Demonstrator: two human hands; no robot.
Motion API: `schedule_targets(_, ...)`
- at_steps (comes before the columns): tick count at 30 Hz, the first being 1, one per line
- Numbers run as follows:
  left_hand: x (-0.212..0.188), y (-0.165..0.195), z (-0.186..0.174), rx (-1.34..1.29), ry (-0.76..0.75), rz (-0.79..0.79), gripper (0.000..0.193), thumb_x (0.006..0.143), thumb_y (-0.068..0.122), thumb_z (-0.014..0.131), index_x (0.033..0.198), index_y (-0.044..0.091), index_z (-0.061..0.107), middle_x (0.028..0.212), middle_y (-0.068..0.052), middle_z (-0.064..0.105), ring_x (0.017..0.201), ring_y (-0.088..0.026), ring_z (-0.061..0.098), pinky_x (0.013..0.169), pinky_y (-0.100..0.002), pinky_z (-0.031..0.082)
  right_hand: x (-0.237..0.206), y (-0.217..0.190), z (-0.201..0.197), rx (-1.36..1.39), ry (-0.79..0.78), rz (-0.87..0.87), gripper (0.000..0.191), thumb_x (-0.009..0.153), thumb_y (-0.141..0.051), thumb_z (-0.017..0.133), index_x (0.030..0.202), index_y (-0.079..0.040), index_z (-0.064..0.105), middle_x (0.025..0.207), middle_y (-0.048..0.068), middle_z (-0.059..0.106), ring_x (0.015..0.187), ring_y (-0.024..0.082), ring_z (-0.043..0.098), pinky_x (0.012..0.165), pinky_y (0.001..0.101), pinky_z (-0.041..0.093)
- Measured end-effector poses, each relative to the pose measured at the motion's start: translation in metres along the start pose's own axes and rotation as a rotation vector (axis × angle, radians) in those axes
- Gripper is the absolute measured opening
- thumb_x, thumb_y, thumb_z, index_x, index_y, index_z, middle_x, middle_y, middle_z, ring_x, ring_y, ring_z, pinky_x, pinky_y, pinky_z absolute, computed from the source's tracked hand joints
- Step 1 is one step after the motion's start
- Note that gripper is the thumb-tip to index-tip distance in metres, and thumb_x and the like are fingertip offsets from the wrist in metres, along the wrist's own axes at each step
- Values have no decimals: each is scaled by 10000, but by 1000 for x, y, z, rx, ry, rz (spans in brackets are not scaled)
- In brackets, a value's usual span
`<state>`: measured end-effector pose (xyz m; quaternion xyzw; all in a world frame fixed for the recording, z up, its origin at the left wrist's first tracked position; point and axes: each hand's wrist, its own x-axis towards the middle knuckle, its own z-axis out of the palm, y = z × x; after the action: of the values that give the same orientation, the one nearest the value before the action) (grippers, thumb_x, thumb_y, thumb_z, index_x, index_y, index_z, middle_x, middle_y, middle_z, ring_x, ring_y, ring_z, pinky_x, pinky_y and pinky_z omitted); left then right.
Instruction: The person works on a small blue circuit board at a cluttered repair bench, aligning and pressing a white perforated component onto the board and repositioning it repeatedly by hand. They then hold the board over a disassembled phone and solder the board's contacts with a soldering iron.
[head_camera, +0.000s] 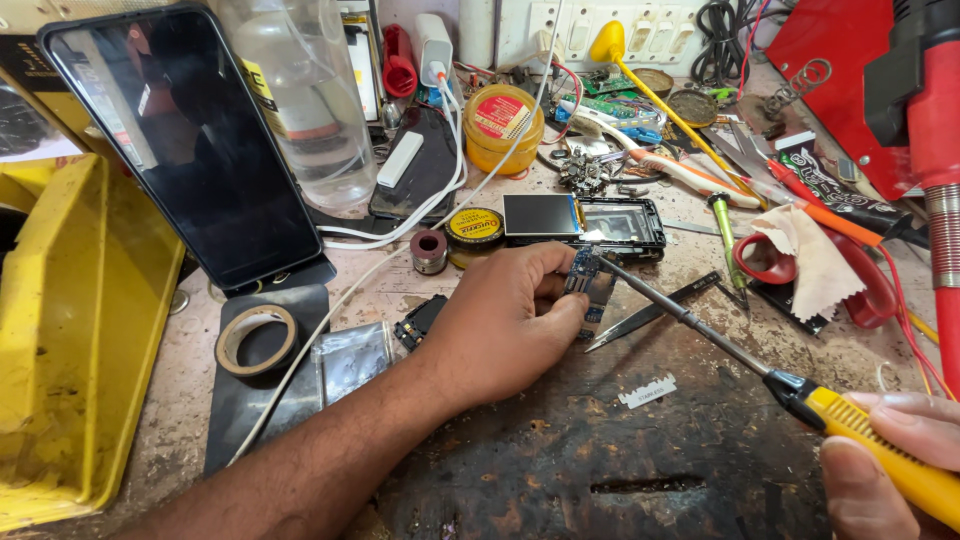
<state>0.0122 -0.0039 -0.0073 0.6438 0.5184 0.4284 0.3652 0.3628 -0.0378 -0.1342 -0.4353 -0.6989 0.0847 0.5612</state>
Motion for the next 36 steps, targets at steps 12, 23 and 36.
schedule_targets(12, 0, 3, 0, 21, -6, -3, 120, 882, 143, 640, 933, 41, 677, 682, -24, 710, 600, -62, 610, 575, -276, 498, 4, 2, -2, -41, -31, -47, 262, 1142, -213, 733, 1182, -44, 537, 1156, 106, 621, 1132, 142, 618, 1106, 244, 492)
schedule_targets(23, 0, 1, -1, 50, -3, 29, 116, 878, 145, 637, 911, 37, 661, 678, -26, 699, 596, -79, 625, 578, -292, 504, 3, -2, 3, 47, -3, -5, 263, 1124, -177, 715, 1216, -21, 524, 1183, 129, 593, 1111, 171, 624, 1092, 262, 504)
schedule_targets(36, -1, 2, -1, 72, -14, 1, 112, 876, 150, 631, 884, 38, 643, 641, -47, 675, 564, -96, 587, 554, -306, 485, -1, 7, 2, 60, -4, -11, 236, 1125, -168, 689, 1219, -26, 526, 1187, 130, 598, 1112, 165, 612, 1095, 260, 490)
